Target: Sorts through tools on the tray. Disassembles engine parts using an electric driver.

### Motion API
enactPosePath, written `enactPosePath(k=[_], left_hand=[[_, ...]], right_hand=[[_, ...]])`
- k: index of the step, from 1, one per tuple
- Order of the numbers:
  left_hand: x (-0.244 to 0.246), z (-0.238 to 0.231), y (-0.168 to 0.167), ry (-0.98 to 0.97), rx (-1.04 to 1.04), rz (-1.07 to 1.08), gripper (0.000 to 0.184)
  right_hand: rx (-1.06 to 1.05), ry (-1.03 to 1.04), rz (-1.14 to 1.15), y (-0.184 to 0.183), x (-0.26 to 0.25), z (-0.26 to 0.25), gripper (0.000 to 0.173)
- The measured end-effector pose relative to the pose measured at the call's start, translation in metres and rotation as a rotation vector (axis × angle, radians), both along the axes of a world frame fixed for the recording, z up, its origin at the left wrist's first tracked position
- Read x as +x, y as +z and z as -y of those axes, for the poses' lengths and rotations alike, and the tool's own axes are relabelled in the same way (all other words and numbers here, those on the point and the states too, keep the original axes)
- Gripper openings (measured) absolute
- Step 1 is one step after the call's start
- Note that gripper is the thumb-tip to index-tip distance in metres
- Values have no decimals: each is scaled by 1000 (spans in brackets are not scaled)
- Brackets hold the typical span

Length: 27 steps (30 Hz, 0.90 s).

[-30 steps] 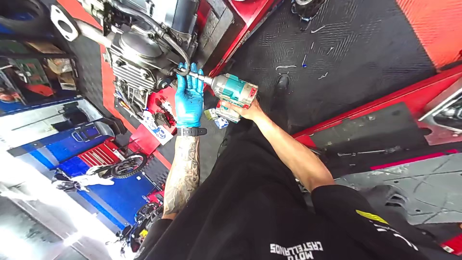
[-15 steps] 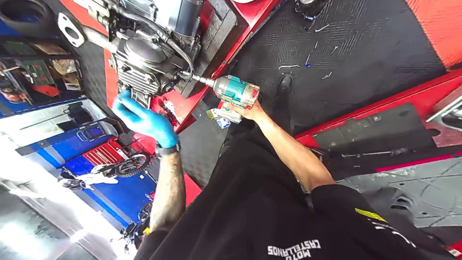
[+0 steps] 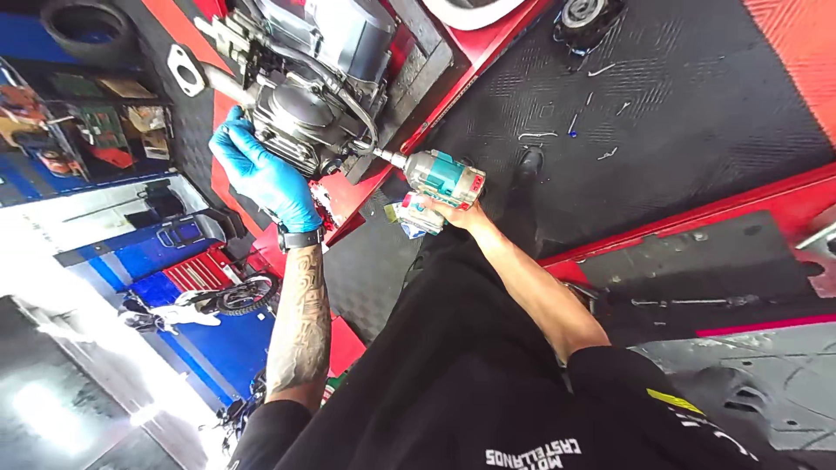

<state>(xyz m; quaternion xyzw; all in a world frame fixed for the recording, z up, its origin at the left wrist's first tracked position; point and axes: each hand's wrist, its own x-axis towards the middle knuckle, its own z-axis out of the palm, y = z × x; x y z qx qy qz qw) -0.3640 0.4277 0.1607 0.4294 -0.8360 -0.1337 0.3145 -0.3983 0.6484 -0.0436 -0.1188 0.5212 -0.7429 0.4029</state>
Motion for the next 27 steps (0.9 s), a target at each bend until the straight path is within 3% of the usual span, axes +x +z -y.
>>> enactPosePath(k=[5, 12, 16, 19, 23, 25, 27], left_hand=[[7, 0, -1, -11, 5, 1, 33], [7, -2, 0, 6, -15, 11, 30], [9, -2, -2, -13, 7, -27, 29], [12, 4, 8, -24, 64, -48, 31], [28, -11, 2, 266, 296, -391, 33], [37, -45, -26, 441, 554, -395, 33], [35, -81, -48, 433, 869, -311, 40]], right_hand=[[92, 8, -198, -9, -1, -9, 65], [-2, 79, -43, -1, -9, 2, 53], [-63, 81, -284, -17, -12, 0, 63], [-165, 90, -329, -26, -23, 5, 66], [-152, 92, -353, -24, -30, 4, 63], [-115, 107, -366, -26, -31, 3, 64], [-130, 121, -358, -23, -33, 4, 62]])
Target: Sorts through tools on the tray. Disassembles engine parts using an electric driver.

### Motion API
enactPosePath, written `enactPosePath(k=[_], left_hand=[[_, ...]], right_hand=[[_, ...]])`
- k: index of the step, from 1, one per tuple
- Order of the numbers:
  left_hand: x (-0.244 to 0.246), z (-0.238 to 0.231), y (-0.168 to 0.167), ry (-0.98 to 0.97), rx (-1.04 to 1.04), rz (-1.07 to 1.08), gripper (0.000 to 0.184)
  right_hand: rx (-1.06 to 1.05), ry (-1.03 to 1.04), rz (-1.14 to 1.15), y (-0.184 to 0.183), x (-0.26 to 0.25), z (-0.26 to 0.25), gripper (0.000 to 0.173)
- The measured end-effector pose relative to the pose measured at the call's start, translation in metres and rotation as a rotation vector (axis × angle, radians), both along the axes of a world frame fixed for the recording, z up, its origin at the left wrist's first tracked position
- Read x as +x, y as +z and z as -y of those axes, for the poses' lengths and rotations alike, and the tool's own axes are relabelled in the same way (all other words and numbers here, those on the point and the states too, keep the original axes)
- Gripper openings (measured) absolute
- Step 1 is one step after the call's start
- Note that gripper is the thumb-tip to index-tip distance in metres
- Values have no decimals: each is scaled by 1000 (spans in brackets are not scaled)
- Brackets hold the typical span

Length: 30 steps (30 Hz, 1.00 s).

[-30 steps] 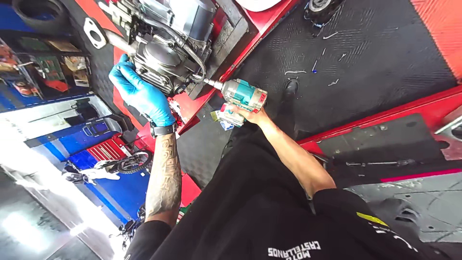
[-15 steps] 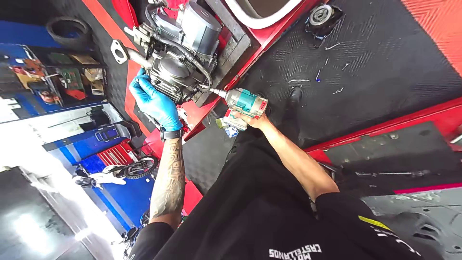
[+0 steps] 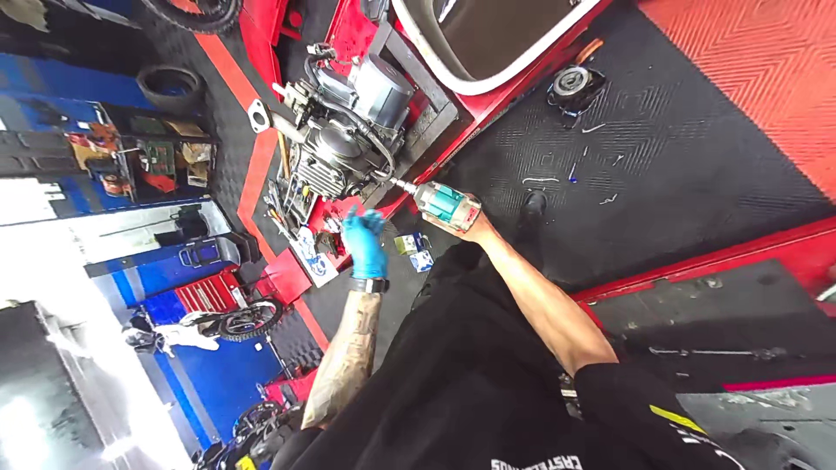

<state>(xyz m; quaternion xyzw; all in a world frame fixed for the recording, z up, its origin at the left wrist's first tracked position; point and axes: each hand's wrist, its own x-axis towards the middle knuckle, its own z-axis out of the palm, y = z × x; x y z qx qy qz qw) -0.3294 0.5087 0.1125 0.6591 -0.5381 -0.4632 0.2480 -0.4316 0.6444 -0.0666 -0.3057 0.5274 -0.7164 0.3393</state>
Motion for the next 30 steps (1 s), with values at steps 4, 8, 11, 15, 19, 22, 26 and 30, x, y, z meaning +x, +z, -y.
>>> enactPosePath(k=[4, 8, 11, 15, 19, 22, 26, 30], left_hand=[[-37, -21, -25, -154, 211, -154, 26], [-51, -23, -27, -230, 158, -232, 36], [-47, -29, -35, -293, 72, -153, 40], [-42, -33, -42, -327, 55, -116, 43], [-33, -39, -52, -263, 100, -192, 39], [-28, -48, -36, -214, 94, -228, 38], [-27, -46, -12, -254, 81, -260, 37], [-33, -34, -7, -264, 87, -220, 35]], right_hand=[[-22, 17, 11, 4, -7, -4, 60], [-105, 33, -25, 6, -12, -1, 57], [-95, 28, -126, 1, -12, -2, 62], [-99, 14, -316, -11, -10, -4, 73], [-49, 4, -336, -8, -3, -23, 63], [-42, 0, -253, 6, 6, -33, 56], [3, -41, -108, 30, 23, -33, 52], [36, -67, -34, 39, 28, -23, 57]])
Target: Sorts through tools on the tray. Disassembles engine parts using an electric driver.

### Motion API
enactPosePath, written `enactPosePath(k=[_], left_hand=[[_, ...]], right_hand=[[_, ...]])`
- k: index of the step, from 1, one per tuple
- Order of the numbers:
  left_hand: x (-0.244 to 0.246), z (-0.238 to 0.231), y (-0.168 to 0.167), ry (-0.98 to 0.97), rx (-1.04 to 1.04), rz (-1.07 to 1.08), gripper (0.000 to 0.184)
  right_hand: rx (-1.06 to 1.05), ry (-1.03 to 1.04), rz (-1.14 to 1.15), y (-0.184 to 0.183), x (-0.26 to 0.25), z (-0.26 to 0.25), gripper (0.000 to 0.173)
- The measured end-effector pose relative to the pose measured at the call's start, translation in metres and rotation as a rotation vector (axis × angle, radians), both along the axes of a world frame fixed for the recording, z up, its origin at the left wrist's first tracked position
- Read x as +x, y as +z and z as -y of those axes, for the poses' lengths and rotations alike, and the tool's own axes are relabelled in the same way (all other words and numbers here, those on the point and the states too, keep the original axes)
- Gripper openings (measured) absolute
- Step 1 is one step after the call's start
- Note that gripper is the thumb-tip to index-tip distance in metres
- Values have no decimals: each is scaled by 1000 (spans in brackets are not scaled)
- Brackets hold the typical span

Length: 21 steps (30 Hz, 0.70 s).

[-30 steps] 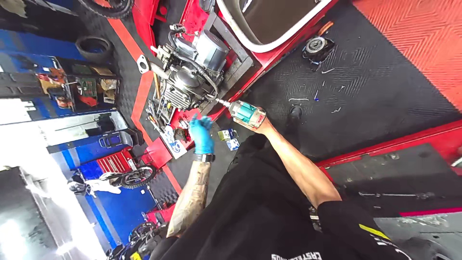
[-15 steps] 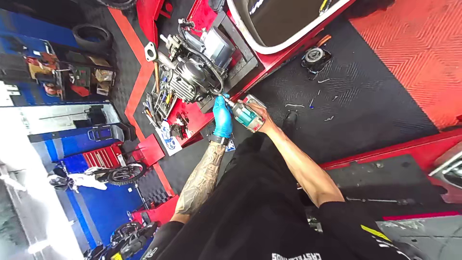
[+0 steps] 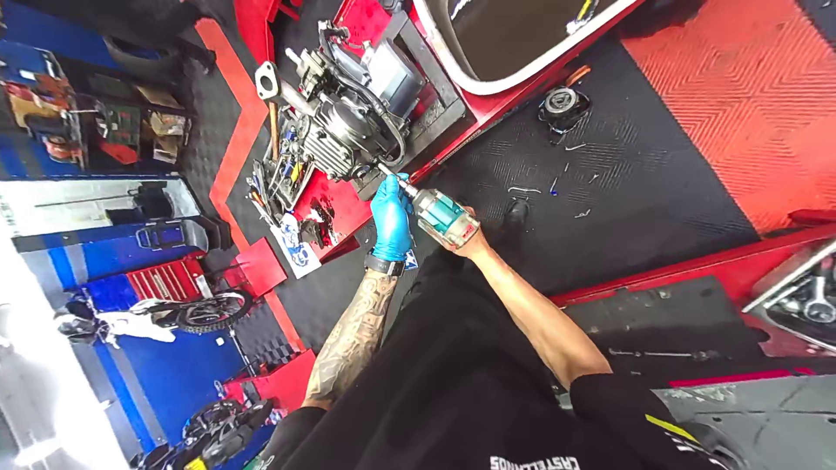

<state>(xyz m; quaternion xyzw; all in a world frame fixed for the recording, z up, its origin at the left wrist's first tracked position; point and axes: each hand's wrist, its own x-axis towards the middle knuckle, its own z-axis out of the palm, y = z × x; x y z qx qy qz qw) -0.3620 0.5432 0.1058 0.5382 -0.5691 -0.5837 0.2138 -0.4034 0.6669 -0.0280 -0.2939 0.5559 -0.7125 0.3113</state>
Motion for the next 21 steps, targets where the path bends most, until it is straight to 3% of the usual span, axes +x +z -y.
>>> enactPosePath(k=[9, 15, 21], left_hand=[[-2, 9, 8, -32, 18, 96, 31], [3, 11, 5, -72, 10, 41, 29], [5, 21, 14, -172, -46, 178, 31]], right_hand=[[78, 51, -17, -8, -11, 4, 61], [-170, 97, -94, -9, -43, 14, 50], [-168, 96, -36, -11, -41, 14, 55]])
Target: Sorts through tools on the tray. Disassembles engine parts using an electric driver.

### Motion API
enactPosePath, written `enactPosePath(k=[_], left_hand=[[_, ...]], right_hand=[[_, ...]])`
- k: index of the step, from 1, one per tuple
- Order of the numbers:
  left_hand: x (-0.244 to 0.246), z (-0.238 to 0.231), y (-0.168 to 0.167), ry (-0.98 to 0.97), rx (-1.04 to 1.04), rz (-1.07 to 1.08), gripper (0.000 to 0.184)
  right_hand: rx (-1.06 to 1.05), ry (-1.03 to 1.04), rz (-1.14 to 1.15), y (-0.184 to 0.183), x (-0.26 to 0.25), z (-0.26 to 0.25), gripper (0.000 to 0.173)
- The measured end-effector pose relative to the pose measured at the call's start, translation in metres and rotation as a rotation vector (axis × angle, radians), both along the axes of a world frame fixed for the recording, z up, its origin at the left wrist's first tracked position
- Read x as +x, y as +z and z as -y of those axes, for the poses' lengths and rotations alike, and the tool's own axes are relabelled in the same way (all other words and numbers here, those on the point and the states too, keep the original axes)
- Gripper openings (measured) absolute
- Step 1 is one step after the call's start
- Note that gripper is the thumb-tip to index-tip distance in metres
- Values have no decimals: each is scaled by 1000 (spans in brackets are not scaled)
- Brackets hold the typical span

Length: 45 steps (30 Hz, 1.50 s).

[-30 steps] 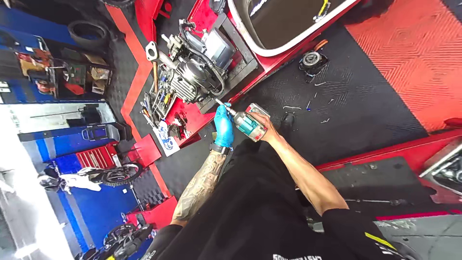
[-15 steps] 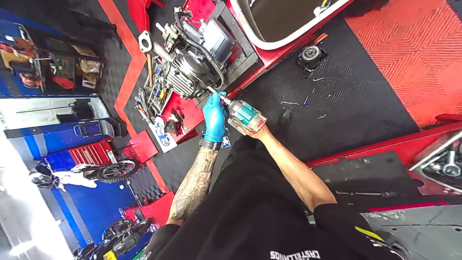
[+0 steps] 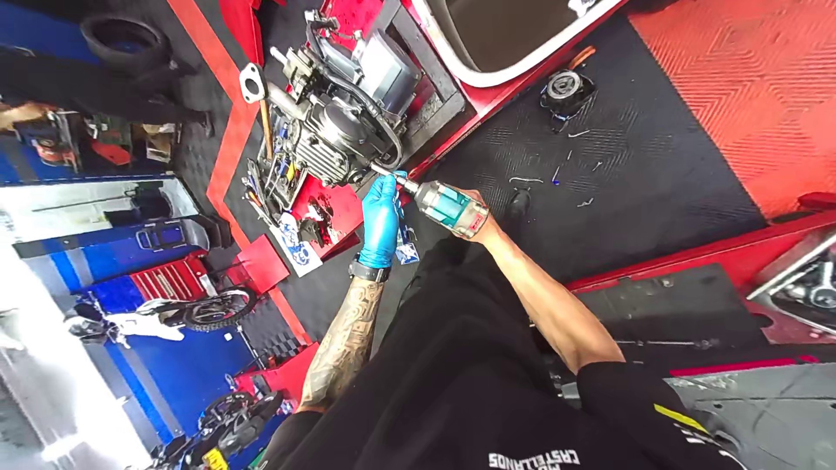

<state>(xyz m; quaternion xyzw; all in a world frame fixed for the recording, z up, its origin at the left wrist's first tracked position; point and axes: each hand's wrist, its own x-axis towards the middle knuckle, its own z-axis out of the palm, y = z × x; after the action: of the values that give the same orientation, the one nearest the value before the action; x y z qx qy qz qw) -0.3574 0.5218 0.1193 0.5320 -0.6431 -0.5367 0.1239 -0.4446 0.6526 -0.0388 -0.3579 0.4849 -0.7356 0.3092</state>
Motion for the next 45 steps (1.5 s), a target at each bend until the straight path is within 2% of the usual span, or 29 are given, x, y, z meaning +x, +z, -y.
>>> enactPosePath(k=[3, 5, 8, 10, 12, 13, 15, 18, 19, 24, 28, 31, 33, 36, 38, 40, 45], left_hand=[[3, 12, 15, -160, -110, 251, 37], [4, 18, 24, -250, -178, 411, 41], [1, 22, 40, -339, -291, 595, 42], [0, 25, 52, -255, -590, 588, 39], [-1, 43, 63, -74, -918, 495, 35], [-1, 57, 69, -23, -984, 487, 36], [3, 75, 77, 13, -945, 546, 42], [-5, 84, 84, 16, -852, 621, 52], [-5, 83, 84, 10, -843, 629, 52], [4, 83, 83, -14, -807, 542, 46], [7, 79, 84, -13, -798, 395, 43], [-1, 35, 67, 219, -820, 179, 35], [-8, -6, 45, 253, -600, 248, 36], [-14, -7, 4, 168, -254, 360, 54], [-22, 9, -4, 103, -175, 330, 58], [-28, 13, -3, 93, -130, 297, 52], [-10, -8, 3, 130, -10, 183, 43]], right_hand=[[144, -46, 51, 2, 28, -7, 59], [286, -49, 143, 8, 54, -8, 55], [307, 7, 338, 34, 69, -4, 46], [221, 67, 460, 43, 67, 0, 39], [167, 85, 510, 45, 59, 2, 35], [183, 75, 494, 42, 54, 1, 34], [281, 32, 375, 34, 48, -4, 39], [298, -45, 149, 12, 41, -4, 64], [284, -51, 115, 6, 41, -4, 68], [174, -2, 90, 10, 33, 0, 58], [135, -21, 36, 3, 19, 0, 61], [151, -25, 2, 1, 10, 1, 62], [130, -25, -9, 4, 5, 0, 59], [122, -8, -83, 15, -2, -2, 52], [90, -9, -165, 14, -8, 0, 56], [92, -9, -271, 14, -11, -2, 62], [171, 8, -488, 38, -9, -24, 63]])
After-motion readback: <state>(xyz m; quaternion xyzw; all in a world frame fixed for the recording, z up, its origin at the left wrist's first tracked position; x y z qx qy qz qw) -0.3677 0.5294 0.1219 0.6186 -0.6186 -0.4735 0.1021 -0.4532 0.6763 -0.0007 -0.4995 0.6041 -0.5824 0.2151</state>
